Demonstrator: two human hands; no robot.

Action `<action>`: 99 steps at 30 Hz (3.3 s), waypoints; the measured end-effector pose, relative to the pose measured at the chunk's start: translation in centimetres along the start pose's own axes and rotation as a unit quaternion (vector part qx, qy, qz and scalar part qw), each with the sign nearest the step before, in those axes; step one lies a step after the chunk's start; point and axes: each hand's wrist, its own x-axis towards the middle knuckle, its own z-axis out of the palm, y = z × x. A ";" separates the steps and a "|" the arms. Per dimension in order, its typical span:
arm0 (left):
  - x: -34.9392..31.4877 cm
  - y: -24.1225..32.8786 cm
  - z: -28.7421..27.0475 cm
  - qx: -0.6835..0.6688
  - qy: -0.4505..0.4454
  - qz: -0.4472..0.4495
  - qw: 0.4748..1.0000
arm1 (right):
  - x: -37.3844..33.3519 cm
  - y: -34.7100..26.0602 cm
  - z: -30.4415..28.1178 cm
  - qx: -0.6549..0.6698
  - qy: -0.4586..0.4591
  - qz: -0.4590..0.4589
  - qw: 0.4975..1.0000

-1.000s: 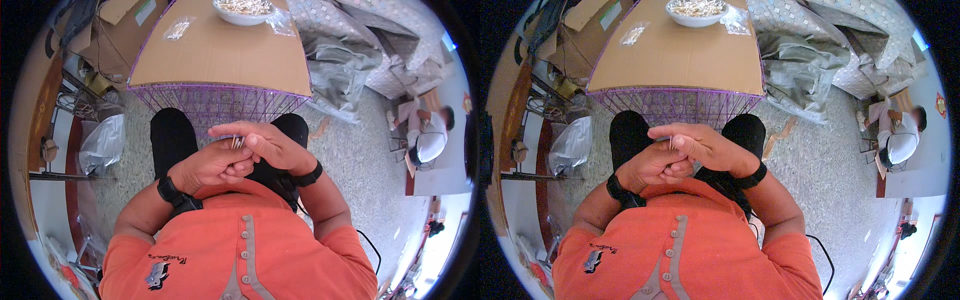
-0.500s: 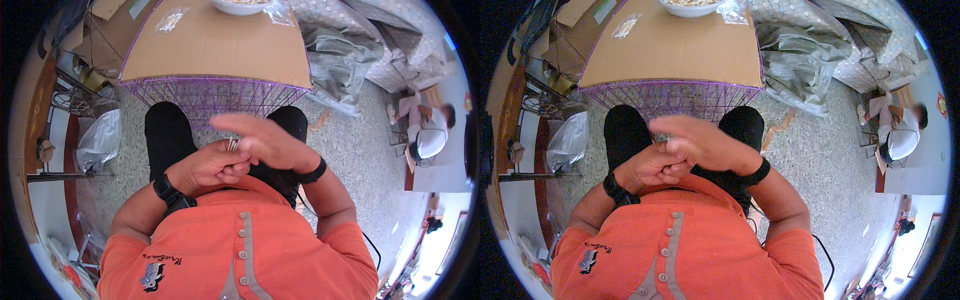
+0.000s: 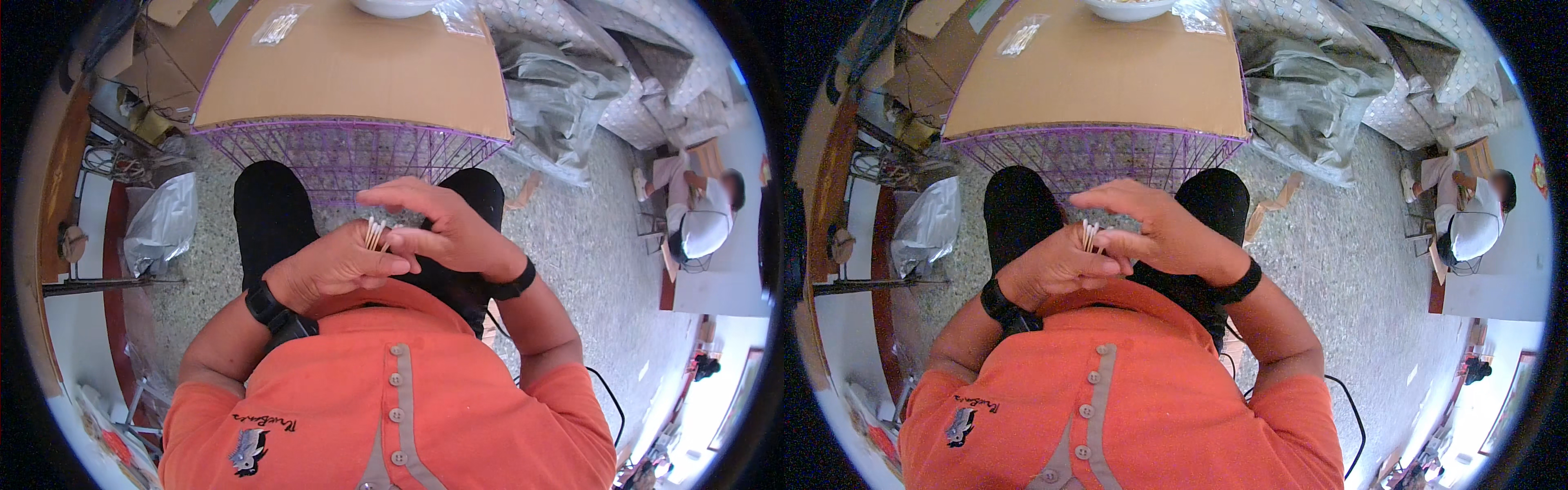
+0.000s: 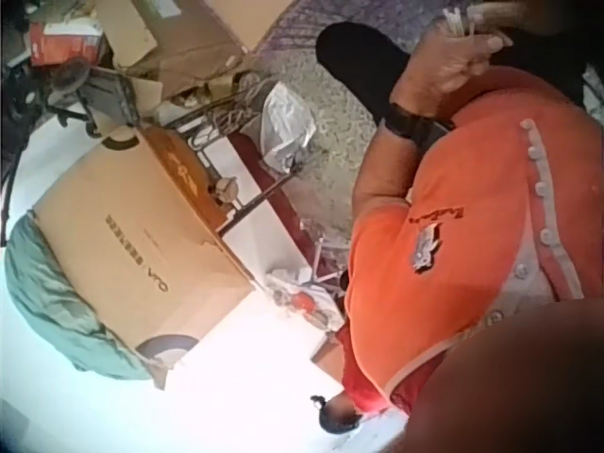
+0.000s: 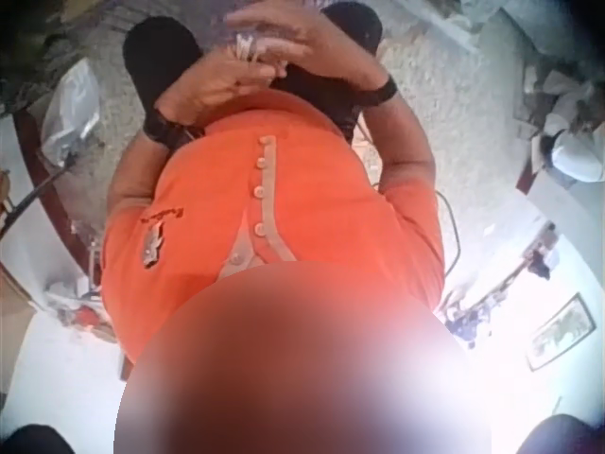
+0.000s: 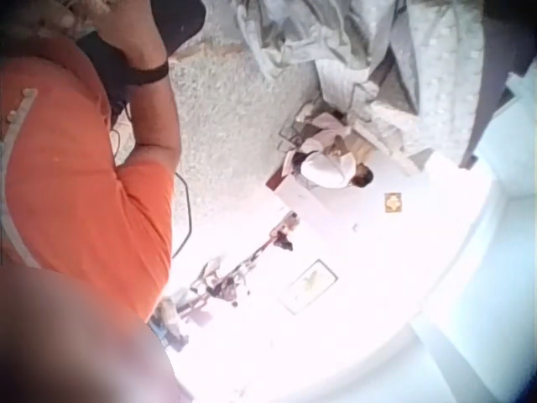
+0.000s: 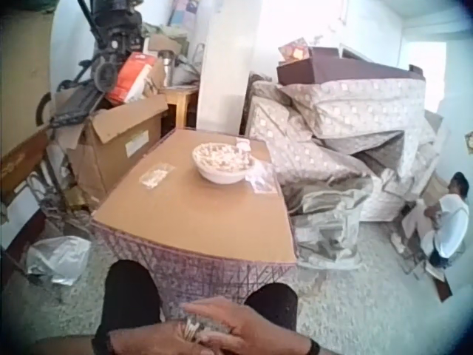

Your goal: Sorting cotton swabs from a bowl and placing them into small plastic bags.

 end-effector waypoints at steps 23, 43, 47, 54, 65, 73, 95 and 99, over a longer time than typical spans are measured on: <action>0.9 0.3 -0.1 0.065 0.034 -0.049 0.996 | -1.0 0.1 -0.8 0.020 -0.009 0.080 0.997; -0.4 1.6 0.0 0.150 0.087 -0.019 0.985 | -1.9 2.1 -0.1 0.110 0.082 0.142 0.980; 0.5 1.2 -0.5 0.138 0.095 0.009 0.986 | -1.3 1.4 -0.2 0.356 0.075 0.182 0.914; 2.4 4.1 0.3 0.438 0.127 0.135 0.880 | -0.2 2.1 -3.0 0.233 0.062 0.147 0.959; 4.9 19.5 -11.2 0.716 0.330 0.225 0.573 | 5.5 7.5 -10.7 0.191 0.229 0.053 0.953; 5.5 19.8 -19.5 0.773 0.388 0.113 0.489 | 4.5 12.4 -11.3 0.096 0.290 0.136 0.942; 5.4 17.5 -15.7 0.808 0.240 0.131 0.522 | 4.3 12.7 -10.8 0.107 0.308 0.125 0.937; 5.3 17.8 -14.4 0.802 0.266 0.186 0.501 | 4.2 12.8 -10.9 0.098 0.316 0.121 0.936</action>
